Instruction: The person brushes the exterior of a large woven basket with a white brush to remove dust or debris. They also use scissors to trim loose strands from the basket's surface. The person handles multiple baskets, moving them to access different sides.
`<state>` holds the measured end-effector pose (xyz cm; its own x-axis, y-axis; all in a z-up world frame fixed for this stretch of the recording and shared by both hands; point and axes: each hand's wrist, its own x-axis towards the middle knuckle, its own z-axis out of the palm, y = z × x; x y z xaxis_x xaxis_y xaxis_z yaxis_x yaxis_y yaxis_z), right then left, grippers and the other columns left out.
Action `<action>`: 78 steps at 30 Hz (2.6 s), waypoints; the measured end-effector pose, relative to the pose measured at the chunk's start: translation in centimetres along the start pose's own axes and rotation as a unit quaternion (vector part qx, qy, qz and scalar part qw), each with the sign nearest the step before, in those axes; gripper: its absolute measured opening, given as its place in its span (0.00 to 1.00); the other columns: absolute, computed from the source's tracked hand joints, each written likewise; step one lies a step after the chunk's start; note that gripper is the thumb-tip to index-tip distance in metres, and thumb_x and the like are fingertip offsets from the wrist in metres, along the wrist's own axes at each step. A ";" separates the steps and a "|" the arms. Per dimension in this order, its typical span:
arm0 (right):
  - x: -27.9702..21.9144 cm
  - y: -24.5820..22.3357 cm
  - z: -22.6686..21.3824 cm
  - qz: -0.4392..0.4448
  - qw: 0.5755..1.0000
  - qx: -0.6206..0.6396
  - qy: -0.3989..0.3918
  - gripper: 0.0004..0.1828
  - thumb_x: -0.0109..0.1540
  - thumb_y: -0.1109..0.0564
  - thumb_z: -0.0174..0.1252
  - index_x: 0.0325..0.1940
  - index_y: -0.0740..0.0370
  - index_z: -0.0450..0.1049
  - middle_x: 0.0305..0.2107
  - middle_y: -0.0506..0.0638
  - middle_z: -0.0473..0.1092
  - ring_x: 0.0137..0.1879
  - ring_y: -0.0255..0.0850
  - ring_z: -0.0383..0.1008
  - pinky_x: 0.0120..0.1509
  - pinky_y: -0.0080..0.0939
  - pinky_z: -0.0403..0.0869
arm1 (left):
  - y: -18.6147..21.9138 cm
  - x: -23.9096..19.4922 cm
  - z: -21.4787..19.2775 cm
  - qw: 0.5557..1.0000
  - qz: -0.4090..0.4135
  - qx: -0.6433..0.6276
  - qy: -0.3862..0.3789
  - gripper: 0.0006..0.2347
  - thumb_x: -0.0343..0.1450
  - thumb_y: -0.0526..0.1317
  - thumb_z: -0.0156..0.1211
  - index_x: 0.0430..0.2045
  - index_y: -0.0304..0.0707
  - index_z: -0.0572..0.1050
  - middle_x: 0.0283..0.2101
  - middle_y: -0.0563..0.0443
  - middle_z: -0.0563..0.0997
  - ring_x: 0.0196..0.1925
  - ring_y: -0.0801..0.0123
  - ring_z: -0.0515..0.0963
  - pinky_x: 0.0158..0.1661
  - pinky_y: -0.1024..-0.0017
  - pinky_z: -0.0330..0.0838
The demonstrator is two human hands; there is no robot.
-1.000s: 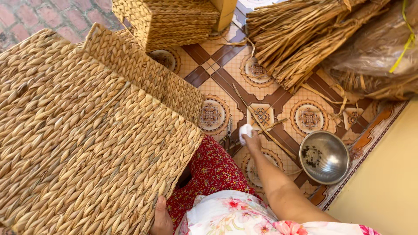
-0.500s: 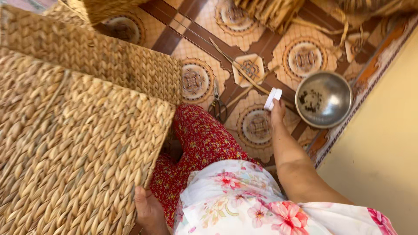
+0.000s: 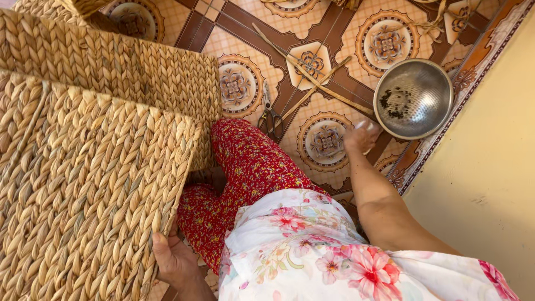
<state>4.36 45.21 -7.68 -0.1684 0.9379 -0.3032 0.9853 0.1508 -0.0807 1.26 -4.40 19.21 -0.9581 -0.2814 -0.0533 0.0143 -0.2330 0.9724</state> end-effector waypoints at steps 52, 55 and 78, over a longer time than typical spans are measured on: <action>-26.8 -30.3 -27.3 -0.514 0.580 0.467 -0.426 0.25 0.65 0.69 0.61 0.67 0.71 0.69 0.56 0.53 0.74 0.58 0.38 0.75 0.67 0.38 0.73 | 4.9 28.1 -12.5 0.786 0.166 0.576 0.149 0.14 0.71 0.40 0.70 0.50 0.41 0.79 0.59 0.40 0.73 0.60 0.48 0.74 0.57 0.55 0.71; -25.7 -29.6 -26.9 -0.540 0.569 0.462 -0.412 0.25 0.66 0.69 0.61 0.68 0.71 0.69 0.58 0.53 0.74 0.60 0.37 0.75 0.70 0.37 0.73 | 5.3 29.8 -14.4 0.726 0.243 0.610 0.203 0.15 0.73 0.40 0.71 0.54 0.44 0.77 0.63 0.42 0.72 0.64 0.51 0.73 0.64 0.55 0.70; -21.6 -25.5 -25.9 -0.527 0.591 0.502 -0.349 0.20 0.68 0.71 0.61 0.65 0.73 0.72 0.54 0.55 0.75 0.55 0.38 0.76 0.64 0.37 0.75 | 3.2 26.5 -10.5 0.980 0.058 0.117 0.148 0.22 0.70 0.49 0.69 0.53 0.35 0.75 0.44 0.49 0.83 0.45 0.71 0.82 0.44 0.75 0.79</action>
<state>-16.36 29.17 25.56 -0.9886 0.0782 0.1288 -0.1332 -0.0528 -0.9897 -21.07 -22.43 18.53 -0.8286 -0.5591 0.0299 0.0183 0.0263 0.9995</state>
